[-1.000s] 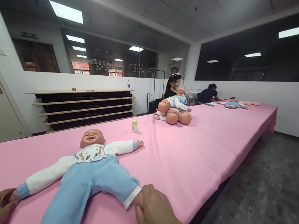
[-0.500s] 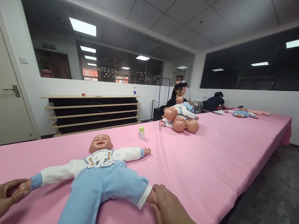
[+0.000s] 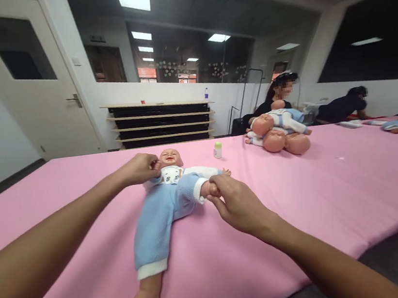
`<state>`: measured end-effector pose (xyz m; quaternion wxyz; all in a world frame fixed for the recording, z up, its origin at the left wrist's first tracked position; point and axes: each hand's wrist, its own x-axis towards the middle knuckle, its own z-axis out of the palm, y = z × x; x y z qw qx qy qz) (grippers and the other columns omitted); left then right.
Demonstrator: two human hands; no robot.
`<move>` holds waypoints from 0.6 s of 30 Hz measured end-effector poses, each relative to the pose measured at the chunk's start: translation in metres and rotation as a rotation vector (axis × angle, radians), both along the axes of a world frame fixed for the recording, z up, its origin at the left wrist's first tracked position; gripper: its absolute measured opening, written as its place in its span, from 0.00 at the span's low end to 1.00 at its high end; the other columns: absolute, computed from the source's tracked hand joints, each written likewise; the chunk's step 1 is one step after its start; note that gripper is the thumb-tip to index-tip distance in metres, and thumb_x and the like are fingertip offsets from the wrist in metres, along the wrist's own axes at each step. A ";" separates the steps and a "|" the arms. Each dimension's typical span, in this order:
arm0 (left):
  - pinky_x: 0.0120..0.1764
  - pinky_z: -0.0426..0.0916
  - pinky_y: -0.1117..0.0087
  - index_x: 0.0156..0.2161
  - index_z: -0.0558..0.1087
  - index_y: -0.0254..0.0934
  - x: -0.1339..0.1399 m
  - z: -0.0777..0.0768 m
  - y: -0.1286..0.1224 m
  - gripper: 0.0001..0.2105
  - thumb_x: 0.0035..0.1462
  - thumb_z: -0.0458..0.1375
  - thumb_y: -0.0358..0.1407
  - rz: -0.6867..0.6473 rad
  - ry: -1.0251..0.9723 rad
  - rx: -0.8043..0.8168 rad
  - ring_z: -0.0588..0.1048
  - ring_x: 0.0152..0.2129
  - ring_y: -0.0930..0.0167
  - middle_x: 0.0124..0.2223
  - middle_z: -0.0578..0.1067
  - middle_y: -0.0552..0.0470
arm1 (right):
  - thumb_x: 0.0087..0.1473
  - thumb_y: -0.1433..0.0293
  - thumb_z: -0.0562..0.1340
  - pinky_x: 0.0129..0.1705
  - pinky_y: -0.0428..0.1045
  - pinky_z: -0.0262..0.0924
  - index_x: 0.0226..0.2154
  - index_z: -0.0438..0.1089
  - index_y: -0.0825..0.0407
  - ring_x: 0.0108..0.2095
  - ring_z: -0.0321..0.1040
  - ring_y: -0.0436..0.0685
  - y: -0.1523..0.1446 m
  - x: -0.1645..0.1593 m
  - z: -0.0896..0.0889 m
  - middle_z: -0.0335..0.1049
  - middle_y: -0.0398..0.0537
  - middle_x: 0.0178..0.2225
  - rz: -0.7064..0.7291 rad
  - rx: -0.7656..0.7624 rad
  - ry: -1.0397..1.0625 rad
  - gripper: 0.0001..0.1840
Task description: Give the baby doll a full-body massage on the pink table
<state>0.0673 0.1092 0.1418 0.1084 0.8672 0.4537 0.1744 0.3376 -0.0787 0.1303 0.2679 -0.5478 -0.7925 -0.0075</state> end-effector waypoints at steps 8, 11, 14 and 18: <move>0.25 0.50 0.70 0.21 0.65 0.37 0.055 -0.015 -0.001 0.10 0.48 0.56 0.39 -0.135 0.164 0.080 0.58 0.19 0.74 0.21 0.65 0.53 | 0.60 0.72 0.52 0.31 0.49 0.50 0.38 0.61 0.54 0.31 0.62 0.55 0.032 -0.033 -0.011 0.66 0.51 0.35 0.089 -0.050 -0.227 0.04; 0.26 0.52 0.70 0.22 0.67 0.37 0.054 -0.015 0.001 0.11 0.50 0.54 0.40 -0.113 0.153 0.101 0.59 0.19 0.73 0.21 0.66 0.53 | 0.60 0.71 0.53 0.32 0.49 0.50 0.38 0.61 0.54 0.32 0.63 0.55 0.035 -0.035 -0.018 0.66 0.51 0.36 0.072 -0.094 -0.220 0.04; 0.27 0.54 0.71 0.25 0.69 0.36 0.039 -0.009 0.002 0.10 0.50 0.54 0.40 -0.037 0.067 0.087 0.64 0.21 0.72 0.23 0.69 0.52 | 0.60 0.70 0.53 0.32 0.48 0.51 0.38 0.62 0.54 0.33 0.64 0.55 0.025 -0.024 -0.015 0.67 0.52 0.37 0.043 -0.092 -0.158 0.05; 0.29 0.58 0.73 0.31 0.70 0.34 -0.008 -0.002 0.004 0.10 0.47 0.56 0.40 0.182 -0.197 0.095 0.69 0.28 0.71 0.31 0.73 0.51 | 0.59 0.68 0.55 0.33 0.48 0.51 0.35 0.62 0.52 0.33 0.64 0.55 -0.011 0.008 -0.011 0.68 0.49 0.35 -0.006 -0.056 -0.073 0.04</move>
